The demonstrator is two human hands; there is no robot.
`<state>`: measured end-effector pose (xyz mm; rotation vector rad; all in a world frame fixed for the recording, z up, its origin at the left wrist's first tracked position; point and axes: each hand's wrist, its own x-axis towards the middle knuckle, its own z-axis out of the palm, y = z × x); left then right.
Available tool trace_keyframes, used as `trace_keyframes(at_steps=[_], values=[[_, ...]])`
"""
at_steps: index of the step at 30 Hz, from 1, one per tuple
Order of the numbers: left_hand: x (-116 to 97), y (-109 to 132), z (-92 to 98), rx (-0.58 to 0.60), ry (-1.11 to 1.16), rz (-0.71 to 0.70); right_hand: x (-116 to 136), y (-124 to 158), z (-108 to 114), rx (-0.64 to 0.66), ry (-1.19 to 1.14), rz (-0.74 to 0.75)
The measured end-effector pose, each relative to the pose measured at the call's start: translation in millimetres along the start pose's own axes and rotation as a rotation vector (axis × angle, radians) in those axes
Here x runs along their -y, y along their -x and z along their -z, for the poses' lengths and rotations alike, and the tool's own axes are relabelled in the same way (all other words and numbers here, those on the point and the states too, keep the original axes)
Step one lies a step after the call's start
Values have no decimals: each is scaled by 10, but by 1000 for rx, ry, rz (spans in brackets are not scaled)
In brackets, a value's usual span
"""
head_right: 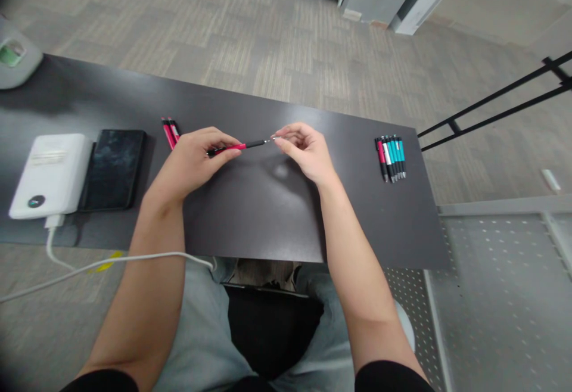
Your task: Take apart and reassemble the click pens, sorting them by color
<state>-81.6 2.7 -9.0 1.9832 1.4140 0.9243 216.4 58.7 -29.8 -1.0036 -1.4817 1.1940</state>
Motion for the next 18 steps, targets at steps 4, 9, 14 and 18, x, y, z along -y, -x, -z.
trace_keyframes(at_steps=[4, 9, 14, 18], values=[[-6, 0, -9, 1, 13, -11, -23, 17, -52, 62, 43, -18], [-21, -3, -29, -5, 28, -14, -11, 41, -80, 62, 163, -45], [-50, -7, -41, -12, 29, -7, 11, 75, -108, 73, 307, -27], [-51, -5, -41, -14, 38, -31, 21, 92, -113, 139, 369, -4]])
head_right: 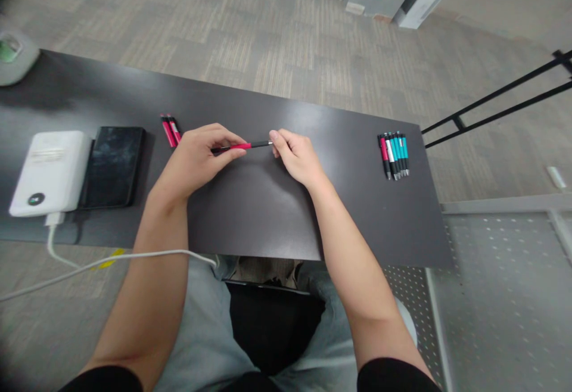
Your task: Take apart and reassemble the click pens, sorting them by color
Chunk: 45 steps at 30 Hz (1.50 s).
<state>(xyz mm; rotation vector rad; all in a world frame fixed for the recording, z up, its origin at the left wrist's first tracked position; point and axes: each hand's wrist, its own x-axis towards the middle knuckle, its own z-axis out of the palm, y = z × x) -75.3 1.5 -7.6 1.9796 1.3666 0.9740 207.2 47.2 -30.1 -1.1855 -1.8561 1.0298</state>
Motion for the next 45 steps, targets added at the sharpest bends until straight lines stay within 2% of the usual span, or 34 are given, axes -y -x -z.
trace_keyframes(at_steps=[4, 10, 17, 29, 33, 40, 45], values=[[11, 2, 5, -9, -20, 30, -11, -2, 11, 19, -36, 28], [-17, 7, -4, -3, -14, 25, 30, 9, 4, 61, 59, 8], [-17, -2, -10, -2, -4, 24, 60, 6, 27, 69, 2, 18], [24, -20, -113, 22, 22, 50, 71, 5, 17, -12, 32, 44], [-19, -38, -103, 79, -7, 19, 95, 11, 18, -5, 44, 53], [-58, -22, -112, 11, -67, 12, 57, -3, -36, 45, 30, 28], [-8, -21, -117, 59, -24, 0, 45, 3, -23, 19, 12, 37]])
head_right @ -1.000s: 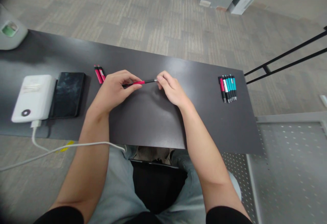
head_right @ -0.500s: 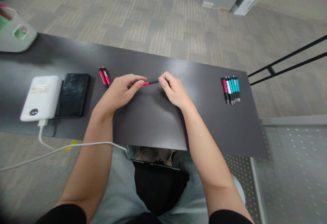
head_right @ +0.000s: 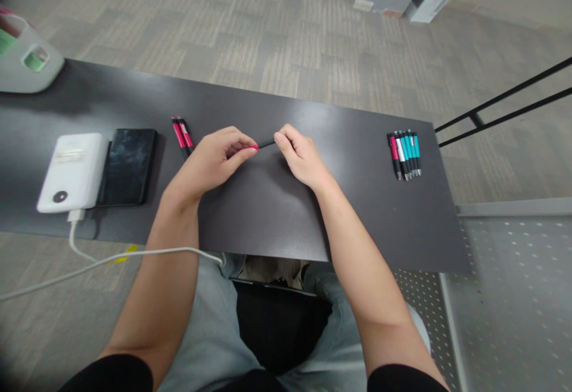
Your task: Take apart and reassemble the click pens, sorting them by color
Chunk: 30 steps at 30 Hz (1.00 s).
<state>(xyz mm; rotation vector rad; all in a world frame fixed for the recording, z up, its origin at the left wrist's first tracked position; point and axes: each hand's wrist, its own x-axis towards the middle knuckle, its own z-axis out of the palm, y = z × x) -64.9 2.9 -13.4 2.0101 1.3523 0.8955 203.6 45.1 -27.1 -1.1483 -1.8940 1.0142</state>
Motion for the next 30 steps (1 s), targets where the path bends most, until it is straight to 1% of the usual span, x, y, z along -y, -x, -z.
trace_keyframes(at_steps=[3, 6, 11, 17, 22, 27, 28, 30], values=[[23, -9, 1, 51, 18, -5, 10, 3, 21, 0, 5, 11], [11, -12, 5, 51, -23, -8, 27, 0, 27, 29, 14, 19], [-25, -6, -2, -31, -112, -53, 61, -1, 8, 75, -7, 30], [34, -8, -42, -106, -211, -113, 52, -6, -29, 76, -58, 37], [13, -22, -76, -140, -173, -131, 1, -4, -51, 33, -86, 3], [-20, -61, -102, -159, -111, -132, -1, -20, -26, 48, -129, 11], [-14, -72, -101, -179, -104, -131, -12, -27, -12, 27, -131, 18], [6, -96, -87, -261, -99, -115, -57, -17, 51, -65, -129, 27]])
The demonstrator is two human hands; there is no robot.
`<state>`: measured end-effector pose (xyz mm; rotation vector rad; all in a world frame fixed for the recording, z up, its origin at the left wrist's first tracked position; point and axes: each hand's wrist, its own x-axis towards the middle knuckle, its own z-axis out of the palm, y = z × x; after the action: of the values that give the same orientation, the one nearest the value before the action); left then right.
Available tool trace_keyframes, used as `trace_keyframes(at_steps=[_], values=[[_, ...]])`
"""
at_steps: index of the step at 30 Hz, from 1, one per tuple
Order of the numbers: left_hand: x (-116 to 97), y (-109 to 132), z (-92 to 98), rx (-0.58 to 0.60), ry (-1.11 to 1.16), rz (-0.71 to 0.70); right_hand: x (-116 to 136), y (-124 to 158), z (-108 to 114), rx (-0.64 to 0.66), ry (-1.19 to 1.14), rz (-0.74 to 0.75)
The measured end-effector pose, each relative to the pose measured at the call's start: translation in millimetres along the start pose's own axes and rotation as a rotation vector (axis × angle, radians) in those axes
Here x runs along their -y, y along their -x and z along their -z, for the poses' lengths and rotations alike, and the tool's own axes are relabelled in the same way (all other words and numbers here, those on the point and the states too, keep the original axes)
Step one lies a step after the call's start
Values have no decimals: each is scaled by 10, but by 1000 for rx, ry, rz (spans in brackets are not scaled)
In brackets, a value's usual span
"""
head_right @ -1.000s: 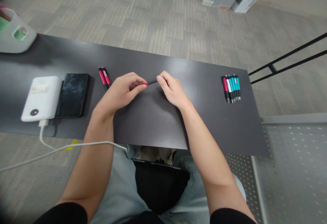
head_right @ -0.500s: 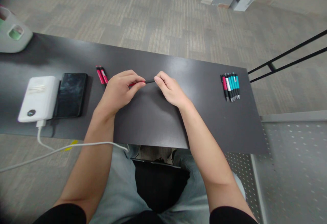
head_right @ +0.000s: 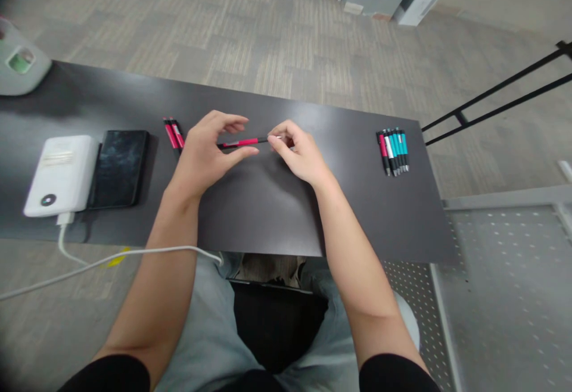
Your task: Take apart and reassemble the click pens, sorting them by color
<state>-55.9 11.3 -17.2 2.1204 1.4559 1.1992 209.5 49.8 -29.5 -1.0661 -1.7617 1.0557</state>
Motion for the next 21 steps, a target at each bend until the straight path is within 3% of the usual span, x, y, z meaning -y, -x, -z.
trace_keyframes(at_steps=[2, 5, 9, 12, 15, 21], values=[[28, -21, 14, -113, -3, 45, -54, 73, 148, -141, 21, 1], [61, -38, 36, -269, 74, 78, -125, 368, 536, -353, 128, -49], [47, -37, 46, -191, 109, 128, -143, 959, 1138, -625, 332, -171], [-3, -37, 35, -132, 88, 129, -141, 1292, 1425, -771, 442, -279], [-40, -48, 10, -78, 65, 141, -148, 1435, 1518, -808, 572, -403], [-96, -60, 31, 62, 42, 205, -115, 1401, 1434, -735, 830, -575]])
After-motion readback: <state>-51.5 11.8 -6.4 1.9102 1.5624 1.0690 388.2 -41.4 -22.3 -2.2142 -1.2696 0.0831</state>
